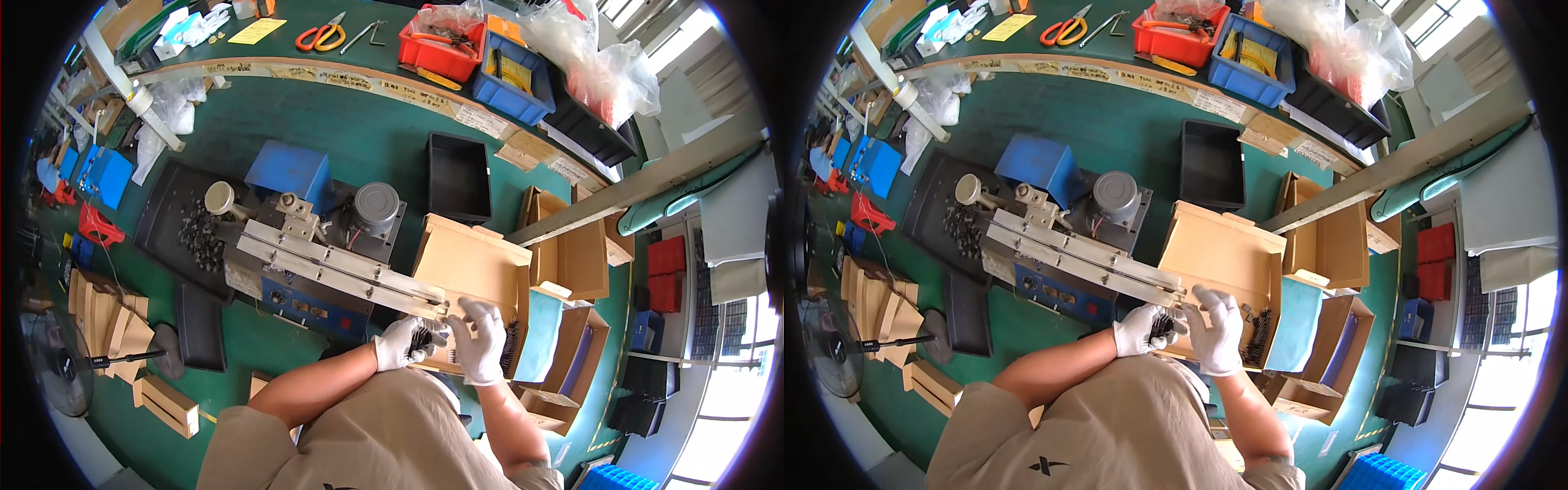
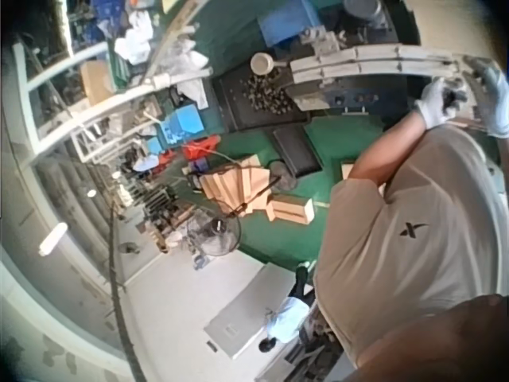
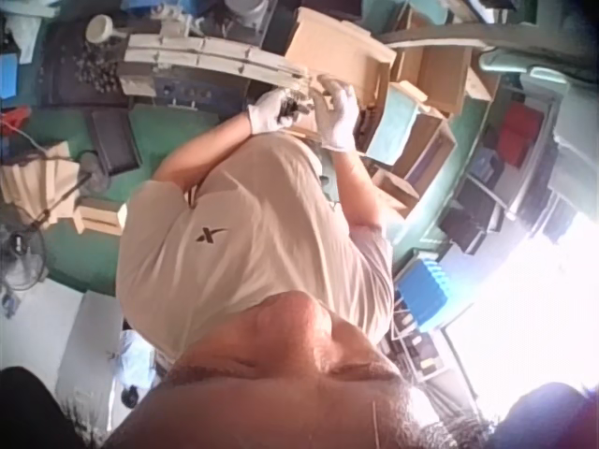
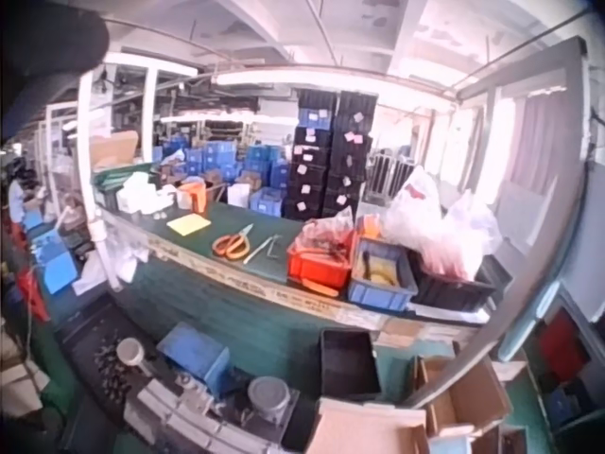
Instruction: The person assembles small mechanical parts by hand at a workbench. They repeatedly pick up components, align them, and insert them into a jig-like fixture, then place the assembled units into a cardboard box.
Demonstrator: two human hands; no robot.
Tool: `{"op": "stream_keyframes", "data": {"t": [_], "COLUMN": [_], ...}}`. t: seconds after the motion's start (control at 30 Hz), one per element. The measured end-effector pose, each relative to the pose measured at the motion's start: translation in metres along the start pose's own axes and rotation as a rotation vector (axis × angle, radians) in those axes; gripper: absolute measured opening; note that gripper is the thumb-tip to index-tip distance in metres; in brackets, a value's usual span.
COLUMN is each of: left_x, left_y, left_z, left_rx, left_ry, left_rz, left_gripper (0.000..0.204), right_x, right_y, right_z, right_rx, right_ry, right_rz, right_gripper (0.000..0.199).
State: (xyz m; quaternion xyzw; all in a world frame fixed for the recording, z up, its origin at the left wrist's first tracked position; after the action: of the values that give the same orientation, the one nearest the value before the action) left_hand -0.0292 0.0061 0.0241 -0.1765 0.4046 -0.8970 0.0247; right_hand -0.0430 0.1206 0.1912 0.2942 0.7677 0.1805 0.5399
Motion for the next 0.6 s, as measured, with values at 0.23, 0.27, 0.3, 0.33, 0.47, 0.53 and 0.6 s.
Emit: {"op": "stream_keyframes", "data": {"t": [0.23,0.27,0.3,0.33,0.47,0.53,0.6], "left_x": [-0.011,-0.012,-0.012,-0.013,-0.008,-0.003,-0.006], "left_y": [0.001,0.001,0.003,0.005,-0.001,-0.01,-0.007], "left_z": [-0.002,-0.003,-0.003,-0.002,0.001,0.003,0.001], "left_rx": [-0.044,-0.022,0.001,0.023,0.024,0.015,0.041], "left_ry": [0.027,0.044,0.062,0.079,0.105,0.075,0.06], "left_rz": [-0.105,-0.12,-0.134,-0.148,-0.14,-0.156,-0.194], "left_gripper": [0.042,0.043,0.044,0.045,0.043,0.043,0.043], "right_x": [0.025,0.031,0.038,0.042,0.04,0.029,0.02], "right_y": [-0.03,-0.031,-0.033,-0.031,-0.022,-0.022,-0.026], "right_z": [0.043,0.047,0.048,0.05,0.047,0.047,0.048], "right_rx": [-0.421,-0.44,-0.473,-0.462,-0.412,-0.404,-0.423], "right_ry": [-0.033,-0.052,-0.11,-0.143,-0.185,-0.138,-0.061], "right_rz": [0.043,0.05,0.064,0.048,-0.016,0.052,0.228], "right_gripper": [0.018,0.017,0.015,0.016,0.019,0.019,0.018]}}
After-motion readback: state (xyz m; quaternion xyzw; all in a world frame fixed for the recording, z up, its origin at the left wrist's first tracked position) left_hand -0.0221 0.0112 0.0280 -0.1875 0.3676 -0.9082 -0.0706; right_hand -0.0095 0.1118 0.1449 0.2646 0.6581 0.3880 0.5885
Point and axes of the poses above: each hand's wrist, its own z-axis away from the middle knuckle, its own y-axis out of the back of the hand, x = y × z, the point moved 6 cm from there along -z, towards the middle knuckle, and after that the axes turned 7 degrees about -z, right-handed, at the moved point
